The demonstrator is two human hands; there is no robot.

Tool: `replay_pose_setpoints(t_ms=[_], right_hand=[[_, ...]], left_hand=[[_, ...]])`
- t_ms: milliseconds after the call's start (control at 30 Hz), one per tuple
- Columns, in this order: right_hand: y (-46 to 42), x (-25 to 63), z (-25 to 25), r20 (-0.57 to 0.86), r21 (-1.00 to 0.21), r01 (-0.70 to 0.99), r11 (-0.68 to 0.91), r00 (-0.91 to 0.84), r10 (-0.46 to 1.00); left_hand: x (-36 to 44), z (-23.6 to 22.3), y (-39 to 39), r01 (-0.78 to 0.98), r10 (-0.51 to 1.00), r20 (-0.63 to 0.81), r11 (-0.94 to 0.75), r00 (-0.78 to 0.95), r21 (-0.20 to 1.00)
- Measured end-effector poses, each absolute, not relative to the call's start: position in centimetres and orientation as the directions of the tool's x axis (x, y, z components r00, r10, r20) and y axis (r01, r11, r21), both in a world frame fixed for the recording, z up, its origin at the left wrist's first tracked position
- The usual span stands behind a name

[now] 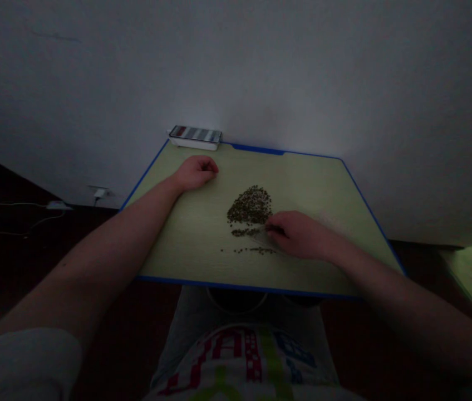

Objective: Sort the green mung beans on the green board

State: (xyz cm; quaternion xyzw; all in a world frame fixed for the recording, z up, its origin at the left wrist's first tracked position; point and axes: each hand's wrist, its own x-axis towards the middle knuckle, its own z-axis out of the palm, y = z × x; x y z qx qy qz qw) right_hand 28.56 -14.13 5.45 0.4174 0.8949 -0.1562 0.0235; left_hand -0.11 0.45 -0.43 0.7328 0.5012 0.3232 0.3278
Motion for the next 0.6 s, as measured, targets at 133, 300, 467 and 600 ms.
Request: replay_pose_setpoints(t_ms=[133, 300, 467, 600], right_hand=[[-15.6, 29.0, 5.1, -0.171, -0.273, 0.832, 0.483, -0.535, 0.827], [-16.1, 27.4, 4.6, -0.161, -0.294, 0.819, 0.493, -0.551, 0.819], [-16.0, 25.0, 4.7, -0.134, -0.248, 0.800, 0.546, -0.586, 0.799], [-15.6, 23.0, 5.2, -0.112, -0.187, 0.749, 0.635, -0.659, 0.744]], left_hand=[[-0.2, -0.4, 0.4, 0.543, 0.945, 0.150, -0.291, 0.289, 0.788], [-0.2, -0.4, 0.3, 0.538, 0.946, 0.150, -0.289, 0.287, 0.792], [-0.1, -0.3, 0.3, 0.532, 0.949, 0.135, -0.274, 0.286, 0.801], [-0.1, -0.2, 0.3, 0.530, 0.947, 0.143, -0.282, 0.288, 0.800]])
